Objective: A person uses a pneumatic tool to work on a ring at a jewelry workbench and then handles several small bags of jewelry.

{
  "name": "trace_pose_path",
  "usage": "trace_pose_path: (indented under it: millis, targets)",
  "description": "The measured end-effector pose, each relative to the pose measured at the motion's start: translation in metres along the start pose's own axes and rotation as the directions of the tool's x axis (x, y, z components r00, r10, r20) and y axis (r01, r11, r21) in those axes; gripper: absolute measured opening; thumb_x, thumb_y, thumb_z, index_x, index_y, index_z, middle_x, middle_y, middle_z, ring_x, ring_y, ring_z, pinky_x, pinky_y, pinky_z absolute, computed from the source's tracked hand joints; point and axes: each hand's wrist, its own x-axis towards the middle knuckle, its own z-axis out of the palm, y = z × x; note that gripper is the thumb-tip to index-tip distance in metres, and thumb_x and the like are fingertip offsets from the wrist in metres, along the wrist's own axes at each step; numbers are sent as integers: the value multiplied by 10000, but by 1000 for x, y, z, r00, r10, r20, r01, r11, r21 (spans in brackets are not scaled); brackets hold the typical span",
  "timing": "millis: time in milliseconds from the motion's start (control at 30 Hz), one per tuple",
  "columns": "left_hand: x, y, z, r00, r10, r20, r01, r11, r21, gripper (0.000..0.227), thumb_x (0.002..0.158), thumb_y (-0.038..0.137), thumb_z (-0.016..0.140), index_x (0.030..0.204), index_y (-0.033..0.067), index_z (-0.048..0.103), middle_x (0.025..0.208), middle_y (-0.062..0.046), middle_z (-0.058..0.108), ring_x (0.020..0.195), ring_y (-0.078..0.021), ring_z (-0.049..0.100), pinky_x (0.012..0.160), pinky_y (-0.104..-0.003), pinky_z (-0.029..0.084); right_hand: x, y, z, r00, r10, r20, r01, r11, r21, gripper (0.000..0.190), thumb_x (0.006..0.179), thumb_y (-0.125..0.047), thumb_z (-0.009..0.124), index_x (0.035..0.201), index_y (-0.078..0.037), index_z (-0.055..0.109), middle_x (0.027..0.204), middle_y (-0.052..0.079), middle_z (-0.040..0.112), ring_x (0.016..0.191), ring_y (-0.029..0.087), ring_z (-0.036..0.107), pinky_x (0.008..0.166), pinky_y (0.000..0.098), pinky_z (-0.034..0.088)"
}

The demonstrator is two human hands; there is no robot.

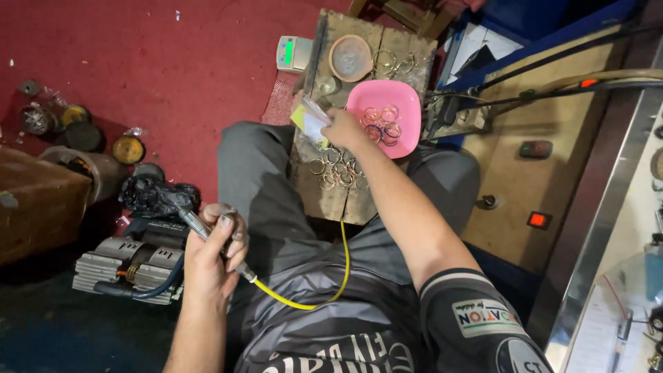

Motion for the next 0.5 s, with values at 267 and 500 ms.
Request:
trace_pose_path:
  millis: [267, 500]
  targets:
    - [14, -11, 4, 999, -28, 30, 28, 999, -16, 136, 1006, 90, 594, 1111, 23, 540, 706, -76, 425, 488, -2, 332, 285, -106, 299, -8, 13, 23, 957, 291, 21, -256, 804, 536, 592, 782, -168, 695, 1313, 71, 584, 1094, 276, 664, 1003, 420, 718, 783, 473, 652]
    - [17, -11, 5, 997, -66, 51, 68, 997, -24, 122, 1009, 82, 592, 1097, 30, 524, 685, -82, 419, 461, -24, 302, 290, -109, 290, -49, -21, 19, 900, 351, -260, -245, 898, 367, 452, 846, -199, 646, 1229, 37, 681, 1119, 293, 716, 1166, 458, 665, 984, 564, 570]
